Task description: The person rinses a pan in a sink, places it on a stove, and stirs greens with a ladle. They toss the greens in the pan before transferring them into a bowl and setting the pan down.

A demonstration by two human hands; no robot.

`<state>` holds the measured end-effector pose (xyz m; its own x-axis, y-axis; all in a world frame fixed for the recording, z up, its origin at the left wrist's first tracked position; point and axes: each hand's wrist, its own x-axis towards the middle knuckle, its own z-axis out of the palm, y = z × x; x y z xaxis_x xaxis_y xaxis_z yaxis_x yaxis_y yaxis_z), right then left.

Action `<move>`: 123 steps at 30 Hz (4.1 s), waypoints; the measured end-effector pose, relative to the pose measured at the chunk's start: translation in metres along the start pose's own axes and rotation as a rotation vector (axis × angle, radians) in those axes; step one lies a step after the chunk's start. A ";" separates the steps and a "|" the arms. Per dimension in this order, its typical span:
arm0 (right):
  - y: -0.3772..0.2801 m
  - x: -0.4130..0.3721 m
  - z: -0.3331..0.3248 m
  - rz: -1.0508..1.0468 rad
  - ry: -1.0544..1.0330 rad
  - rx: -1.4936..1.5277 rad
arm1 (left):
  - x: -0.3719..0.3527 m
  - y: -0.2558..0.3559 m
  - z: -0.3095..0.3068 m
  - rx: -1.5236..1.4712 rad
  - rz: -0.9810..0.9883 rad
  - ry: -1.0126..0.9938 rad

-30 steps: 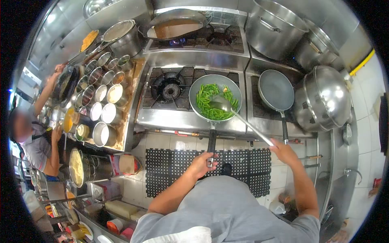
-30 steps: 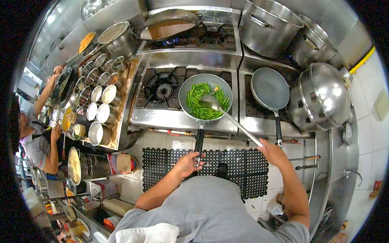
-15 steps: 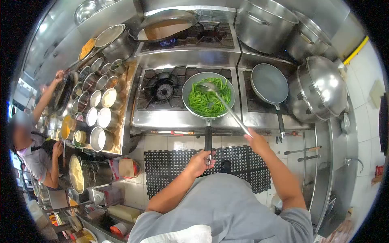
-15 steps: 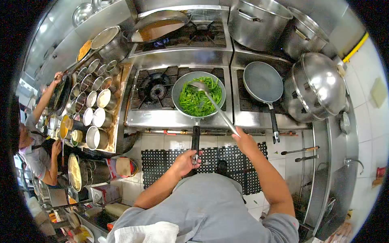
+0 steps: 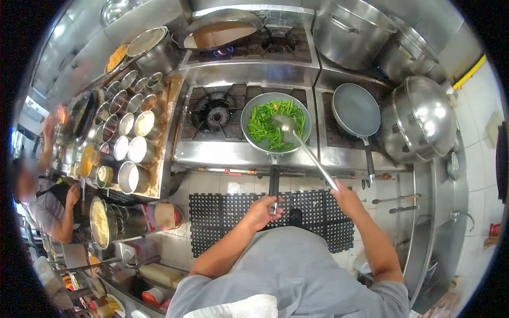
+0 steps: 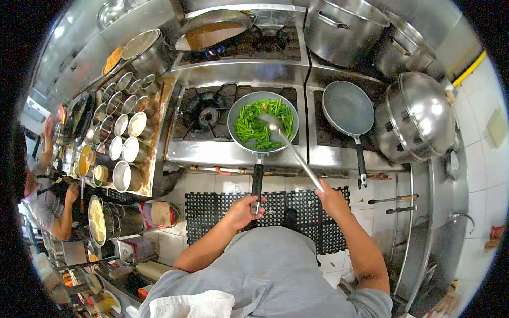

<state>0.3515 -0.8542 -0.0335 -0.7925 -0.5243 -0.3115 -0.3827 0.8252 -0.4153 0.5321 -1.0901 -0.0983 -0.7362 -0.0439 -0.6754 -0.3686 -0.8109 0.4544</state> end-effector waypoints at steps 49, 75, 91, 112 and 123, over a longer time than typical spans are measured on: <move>-0.008 0.068 -0.016 -0.022 -0.055 -0.003 | 0.033 0.007 -0.016 -0.135 -0.037 -0.089; -0.044 0.032 -0.239 0.237 -0.582 0.055 | 0.021 0.067 0.040 -0.011 -0.004 -0.148; -0.082 -0.021 -0.244 -0.146 -0.338 -0.469 | 0.008 0.069 0.046 -0.004 -0.068 -0.228; -0.075 -0.037 -0.176 -0.111 0.046 -0.447 | -0.040 0.021 0.054 0.153 0.119 -0.198; -0.069 -0.021 -0.140 -0.135 0.106 -0.501 | -0.027 0.023 0.059 0.048 0.158 -0.168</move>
<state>0.3280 -0.8712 0.1218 -0.7546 -0.6298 -0.1841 -0.6437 0.7650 0.0215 0.5097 -1.0729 -0.0355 -0.8695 -0.0670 -0.4894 -0.2650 -0.7728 0.5766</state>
